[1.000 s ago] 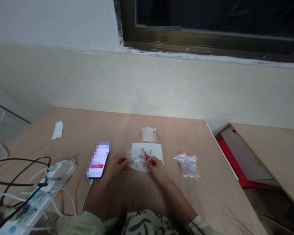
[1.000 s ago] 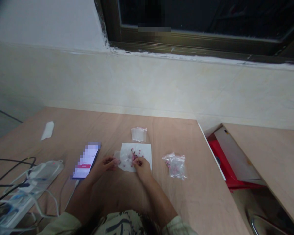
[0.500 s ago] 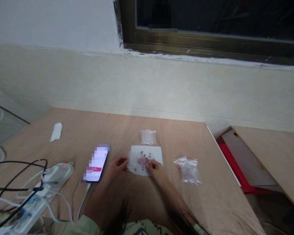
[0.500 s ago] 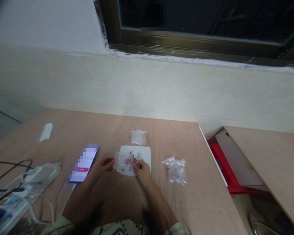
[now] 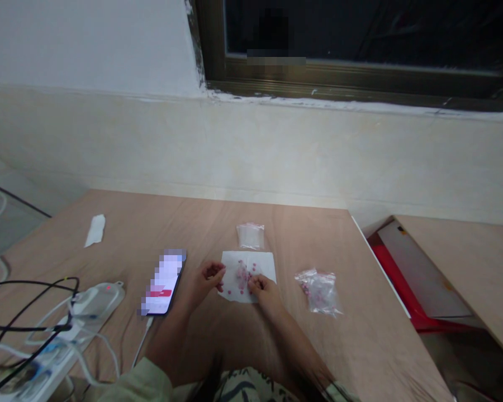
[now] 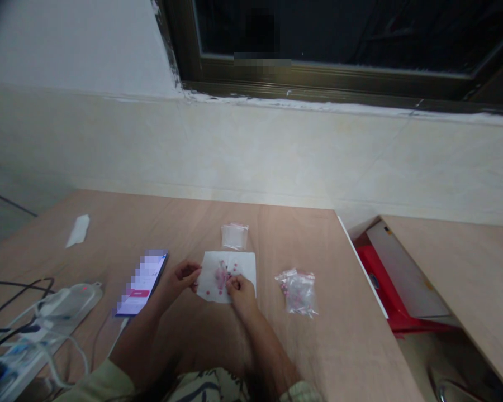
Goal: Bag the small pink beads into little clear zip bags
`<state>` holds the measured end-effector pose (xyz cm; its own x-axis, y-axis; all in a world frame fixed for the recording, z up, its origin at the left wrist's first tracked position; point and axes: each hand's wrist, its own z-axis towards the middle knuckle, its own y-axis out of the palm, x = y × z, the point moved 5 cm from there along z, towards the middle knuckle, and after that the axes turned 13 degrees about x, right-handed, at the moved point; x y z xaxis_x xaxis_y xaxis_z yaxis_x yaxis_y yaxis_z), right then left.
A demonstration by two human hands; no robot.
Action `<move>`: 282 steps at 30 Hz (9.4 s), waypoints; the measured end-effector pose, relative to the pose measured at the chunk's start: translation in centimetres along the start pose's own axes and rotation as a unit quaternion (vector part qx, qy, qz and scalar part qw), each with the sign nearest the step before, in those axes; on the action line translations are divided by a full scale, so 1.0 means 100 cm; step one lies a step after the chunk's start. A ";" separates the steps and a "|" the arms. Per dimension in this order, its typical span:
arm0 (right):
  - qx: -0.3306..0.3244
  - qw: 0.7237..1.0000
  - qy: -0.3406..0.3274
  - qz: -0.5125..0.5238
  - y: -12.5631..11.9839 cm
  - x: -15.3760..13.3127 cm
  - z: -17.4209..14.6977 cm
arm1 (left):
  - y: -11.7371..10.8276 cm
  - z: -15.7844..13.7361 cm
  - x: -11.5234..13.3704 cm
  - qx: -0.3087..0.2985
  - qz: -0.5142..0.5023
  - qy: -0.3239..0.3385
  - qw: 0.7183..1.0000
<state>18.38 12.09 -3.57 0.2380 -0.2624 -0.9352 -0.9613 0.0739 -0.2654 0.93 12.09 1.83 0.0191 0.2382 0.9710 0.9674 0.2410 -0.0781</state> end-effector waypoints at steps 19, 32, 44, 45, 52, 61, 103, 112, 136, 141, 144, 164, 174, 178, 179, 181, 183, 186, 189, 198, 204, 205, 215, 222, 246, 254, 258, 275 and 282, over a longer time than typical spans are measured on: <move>-0.001 1.000 0.002 0.007 -0.001 -0.002 0.001 | 0.003 -0.005 0.001 0.013 0.023 0.010 1.000; -0.014 1.000 -0.006 0.026 -0.001 0.004 0.001 | 0.009 -0.009 0.010 0.017 0.004 -0.013 1.000; 0.112 0.988 -0.049 0.093 -0.027 -0.036 -0.009 | 0.000 -0.024 -0.013 -0.109 0.039 0.004 0.993; 0.115 0.988 -0.060 0.088 -0.032 -0.044 -0.010 | 0.000 -0.024 -0.014 -0.119 0.053 0.002 0.992; 0.083 0.976 -0.198 -0.040 -0.045 -0.088 -0.020 | 0.010 -0.005 0.015 -0.047 0.088 0.068 0.993; 0.080 0.989 -0.122 0.012 -0.040 -0.062 -0.022 | 0.020 -0.016 0.007 -0.097 0.099 0.093 0.986; -0.088 0.969 0.011 0.231 -0.007 -0.059 -0.016 | 0.036 -0.021 0.032 -0.143 0.160 0.183 0.960; -0.086 0.973 0.026 0.212 -0.006 -0.042 -0.027 | 0.018 -0.025 0.009 -0.110 0.154 0.120 0.975; -0.010 0.994 0.010 0.110 -0.015 -0.017 0.000 | 0.007 0.003 0.014 -0.004 0.105 0.079 0.991; 0.102 0.994 -0.026 0.007 -0.021 -0.042 0.055 | -0.008 -0.007 -0.006 0.027 0.094 0.020 0.995; 0.159 0.984 -0.029 -0.077 -0.016 -0.049 0.089 | -0.016 -0.010 -0.013 0.040 0.087 0.004 0.995; 0.308 0.815 -0.098 -0.481 -0.133 -0.010 -0.018 | -0.005 -0.006 -0.016 0.000 0.127 0.015 0.992; 0.297 0.819 -0.152 -0.467 -0.131 -0.004 -0.026 | 0.000 -0.018 -0.018 -0.021 0.153 0.051 0.987; 0.300 0.804 -0.182 -0.480 -0.127 -0.005 -0.030 | 0.003 -0.015 -0.011 -0.034 0.148 0.055 0.987; 0.306 0.807 -0.187 -0.469 -0.128 -0.006 -0.031 | 0.004 -0.013 -0.010 -0.037 0.144 0.055 0.987; 0.321 0.817 -0.197 -0.437 -0.132 -0.013 -0.031 | 0.005 -0.009 -0.009 -0.045 0.143 0.059 0.987; 0.331 0.831 -0.211 -0.393 -0.136 -0.025 -0.033 | 0.007 -0.005 -0.006 -0.056 0.147 0.065 0.985; 0.324 0.858 -0.252 -0.309 -0.131 -0.047 -0.039 | 0.015 -0.007 0.002 -0.085 0.159 0.076 0.981; 0.277 0.882 -0.293 -0.243 -0.109 -0.066 -0.048 | 0.028 -0.017 0.015 -0.123 0.161 0.090 0.975; 0.064 0.910 -0.354 -0.205 -0.044 -0.085 -0.070 | 0.044 -0.037 0.016 -0.182 0.100 0.057 0.977; 0.044 0.949 -0.283 -0.131 -0.038 -0.088 -0.064 | 0.032 -0.034 0.020 -0.165 0.112 0.074 0.977; 0.042 0.956 -0.269 -0.113 -0.037 -0.090 -0.062 | 0.032 -0.034 0.023 -0.166 0.117 0.080 0.976; -0.002 0.972 -0.185 -0.144 -0.020 -0.101 -0.042 | 0.036 -0.035 0.035 -0.188 0.153 0.123 0.962; -0.055 0.978 -0.159 -0.120 -0.026 -0.098 -0.048 | 0.043 -0.045 0.033 -0.225 0.111 0.087 0.964; -0.030 0.992 -0.108 -0.051 -0.018 -0.084 -0.041 | 0.024 -0.036 0.031 -0.060 0.122 0.099 0.986; -0.040 0.984 -0.135 -0.113 -0.009 -0.087 -0.045 | 0.028 -0.043 0.051 -0.034 0.214 0.189 0.958; -0.073 0.987 -0.110 -0.090 -0.001 -0.077 -0.036 | 0.031 -0.045 0.058 -0.056 0.225 0.216 0.948; -0.125 0.981 0.064 0.132 -0.006 -0.046 -0.016 | 0.005 -0.029 -0.004 -0.123 0.048 0.000 0.991; -0.062 0.991 0.032 0.111 -0.005 -0.026 -0.018 | -0.017 -0.015 -0.029 -0.029 0.023 -0.060 0.998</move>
<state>17.97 11.04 -0.55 0.0127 -0.3136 -0.9495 -0.9996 0.0195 -0.0198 -0.41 9.57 -0.55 0.0361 0.3587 0.9327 0.9791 0.1742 -0.1049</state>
